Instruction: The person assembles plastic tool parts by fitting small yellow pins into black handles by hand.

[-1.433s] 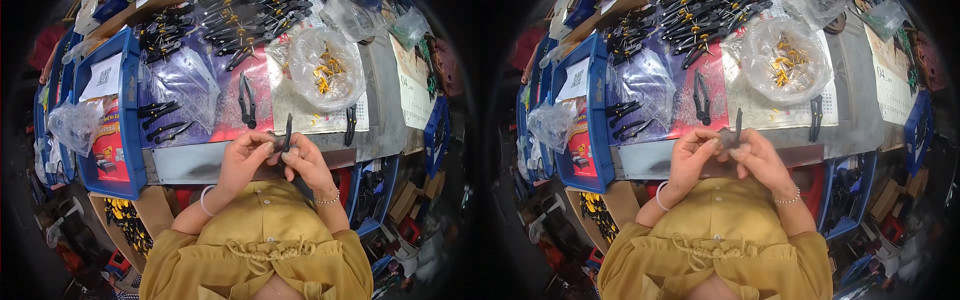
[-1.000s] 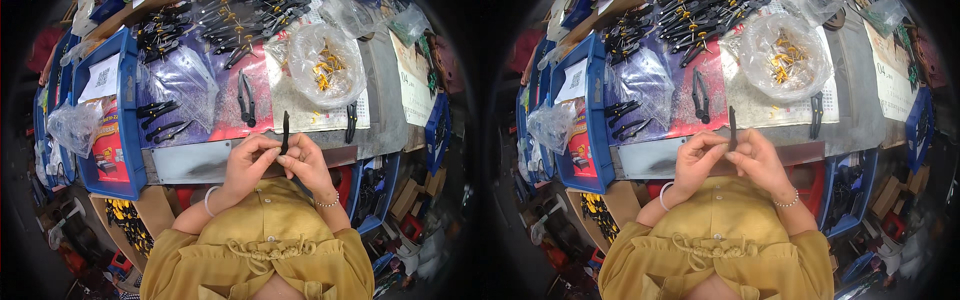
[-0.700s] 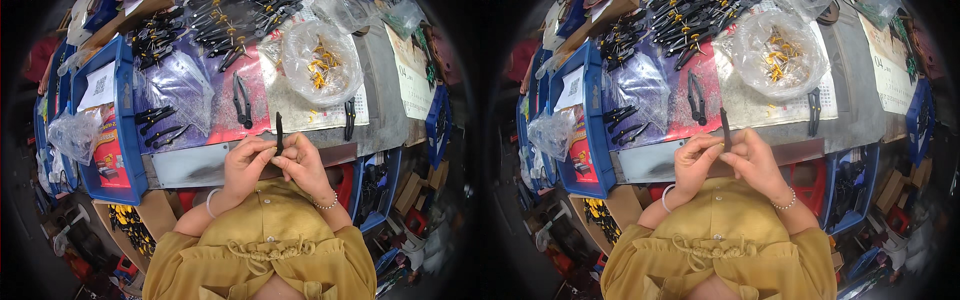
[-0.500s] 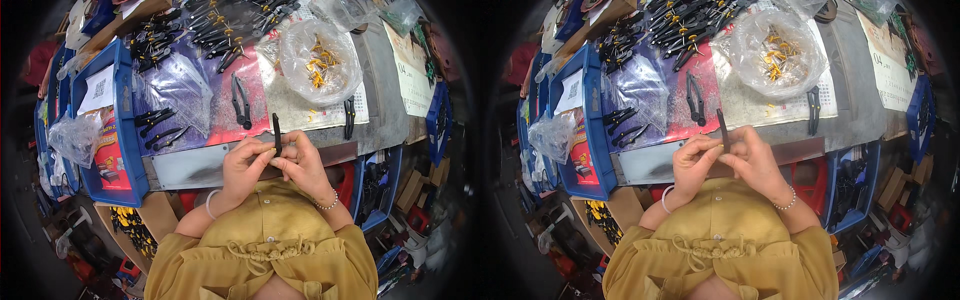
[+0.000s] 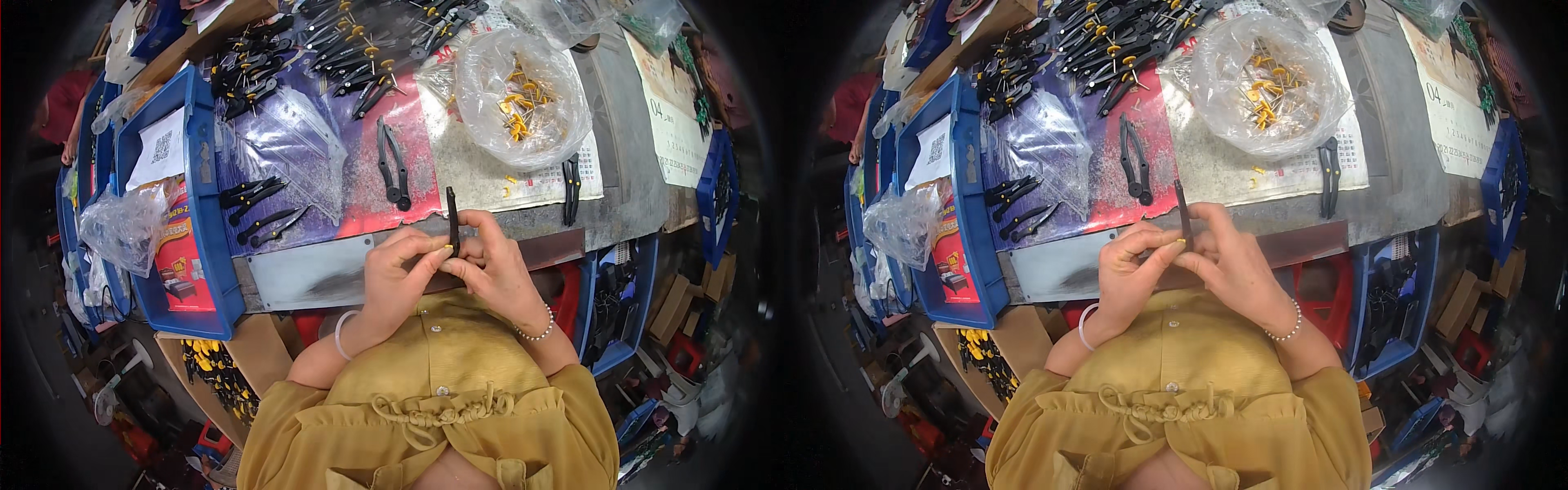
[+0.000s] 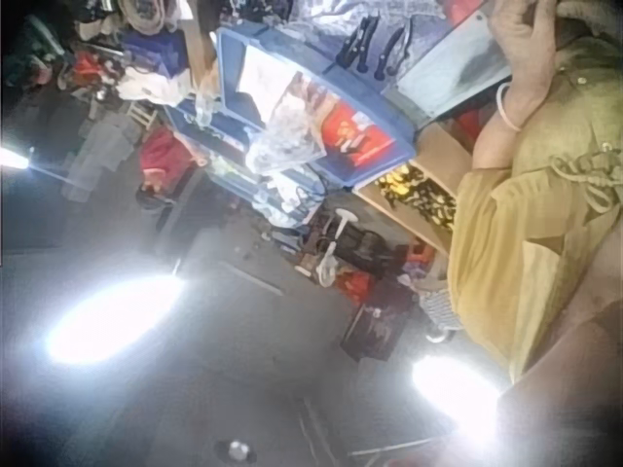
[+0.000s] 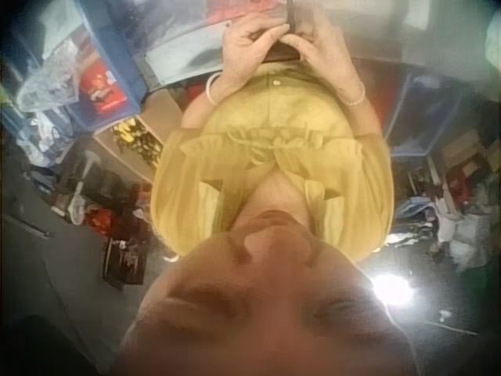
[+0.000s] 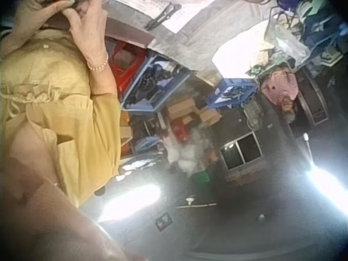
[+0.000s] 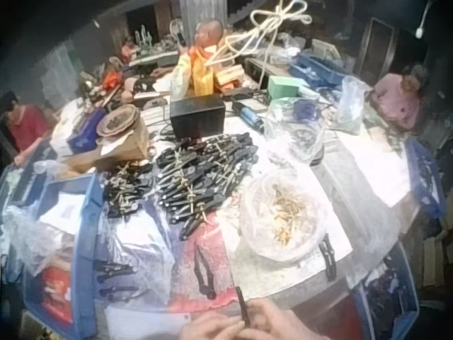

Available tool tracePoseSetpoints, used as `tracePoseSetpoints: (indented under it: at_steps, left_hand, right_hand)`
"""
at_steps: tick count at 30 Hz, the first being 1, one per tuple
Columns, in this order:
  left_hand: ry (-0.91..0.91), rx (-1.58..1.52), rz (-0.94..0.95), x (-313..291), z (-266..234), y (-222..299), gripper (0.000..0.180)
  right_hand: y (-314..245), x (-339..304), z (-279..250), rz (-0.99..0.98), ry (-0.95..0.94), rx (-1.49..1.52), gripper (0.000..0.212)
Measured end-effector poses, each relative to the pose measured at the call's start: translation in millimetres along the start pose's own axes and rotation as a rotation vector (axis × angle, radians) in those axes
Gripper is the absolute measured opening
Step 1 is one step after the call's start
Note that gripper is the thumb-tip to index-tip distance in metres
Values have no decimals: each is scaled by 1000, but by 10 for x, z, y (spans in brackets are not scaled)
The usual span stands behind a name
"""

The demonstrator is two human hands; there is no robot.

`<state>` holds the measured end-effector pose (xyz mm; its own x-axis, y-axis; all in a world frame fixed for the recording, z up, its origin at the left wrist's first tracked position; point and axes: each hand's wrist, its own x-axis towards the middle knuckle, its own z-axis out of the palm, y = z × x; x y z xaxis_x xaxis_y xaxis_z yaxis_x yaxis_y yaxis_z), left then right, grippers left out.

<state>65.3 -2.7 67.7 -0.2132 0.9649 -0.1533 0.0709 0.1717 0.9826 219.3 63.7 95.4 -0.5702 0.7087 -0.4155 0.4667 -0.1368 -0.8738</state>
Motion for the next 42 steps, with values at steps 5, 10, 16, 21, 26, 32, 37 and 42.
tracePoseSetpoints:
  at_steps: [5, 10, 16, 21, 26, 32, 37, 42]
  left_hand:
    - [-4, 110, 27, 4, -16, 47, 12]
    - [-45, 195, 28, 15, -23, 86, 10]
    - [14, 156, 30, -1, -4, 52, 7]
    - [86, 124, 80, -8, 23, 55, 8]
    - [38, 106, 116, 7, -6, 32, 11]
    - [-21, 149, 51, 15, -27, 33, 12]
    - [-49, 147, 28, 34, -46, 75, 10]
    - [-122, -123, -140, 7, -84, 11, 10]
  right_hand:
    - [37, 7, 29, -37, 3, 9, 47]
    - [62, -3, 56, -114, 53, -87, 49]
    - [-19, 3, 28, -86, 28, -141, 50]
    - [-22, 27, 46, -80, 28, 26, 50]
    - [60, 17, 47, -96, 28, -9, 51]
    - [-12, 12, 16, -86, 2, -76, 54]
    - [21, 10, 44, -34, -5, -54, 54]
    - [5, 9, 25, -31, -36, -5, 55]
